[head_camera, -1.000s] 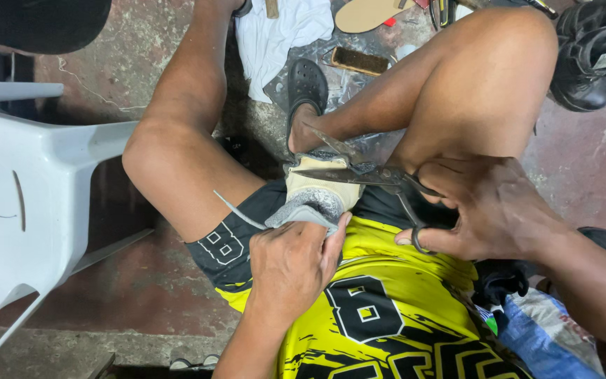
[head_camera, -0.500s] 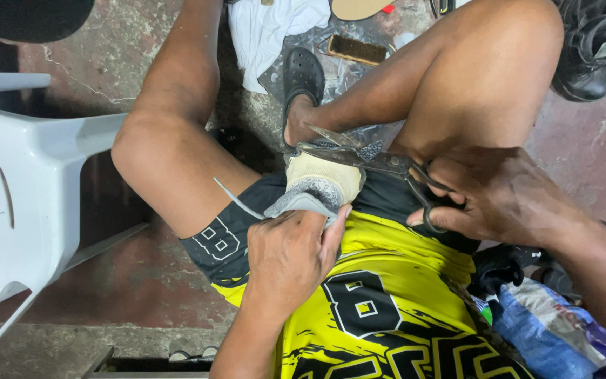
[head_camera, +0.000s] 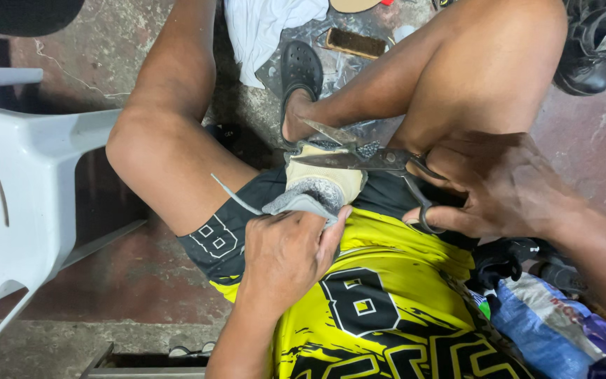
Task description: The person cuts around the edge of a sneaker's sole with scissors and then uses a large curved knife to pry and cut the sole away from the upper.
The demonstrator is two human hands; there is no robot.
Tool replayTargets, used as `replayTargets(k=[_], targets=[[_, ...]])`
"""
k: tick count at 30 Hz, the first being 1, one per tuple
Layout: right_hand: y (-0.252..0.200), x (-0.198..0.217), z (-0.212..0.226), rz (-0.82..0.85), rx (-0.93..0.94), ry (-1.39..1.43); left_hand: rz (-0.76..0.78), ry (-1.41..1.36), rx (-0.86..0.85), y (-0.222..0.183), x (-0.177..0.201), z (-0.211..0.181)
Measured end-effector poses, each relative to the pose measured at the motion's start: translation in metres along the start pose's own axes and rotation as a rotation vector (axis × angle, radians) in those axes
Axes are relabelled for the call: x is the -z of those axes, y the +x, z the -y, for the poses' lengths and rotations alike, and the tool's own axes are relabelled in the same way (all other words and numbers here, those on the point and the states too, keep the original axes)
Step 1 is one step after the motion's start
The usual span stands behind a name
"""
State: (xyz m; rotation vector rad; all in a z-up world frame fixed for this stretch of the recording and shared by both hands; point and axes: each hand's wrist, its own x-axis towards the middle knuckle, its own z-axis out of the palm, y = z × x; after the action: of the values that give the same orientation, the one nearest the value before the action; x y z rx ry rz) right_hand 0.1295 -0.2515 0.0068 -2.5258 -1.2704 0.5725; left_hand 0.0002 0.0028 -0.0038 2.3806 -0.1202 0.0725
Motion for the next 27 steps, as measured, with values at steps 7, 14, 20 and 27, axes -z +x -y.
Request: replayTargets(k=[7,14,20,27], targets=[[0.009,0.012,-0.006,0.359,-0.221,-0.022,0.007,-0.007,0.005,0.000,-0.001,0.001],[0.013,0.021,-0.002,0.255,-0.126,-0.045,0.000,-0.053,-0.020,0.002,0.003,0.000],[0.013,0.014,0.001,0.155,-0.047,-0.111,0.041,-0.078,-0.032,0.003,0.005,0.003],[0.012,0.019,-0.010,0.411,-0.168,-0.107,0.037,-0.071,-0.024,0.003,0.002,0.006]])
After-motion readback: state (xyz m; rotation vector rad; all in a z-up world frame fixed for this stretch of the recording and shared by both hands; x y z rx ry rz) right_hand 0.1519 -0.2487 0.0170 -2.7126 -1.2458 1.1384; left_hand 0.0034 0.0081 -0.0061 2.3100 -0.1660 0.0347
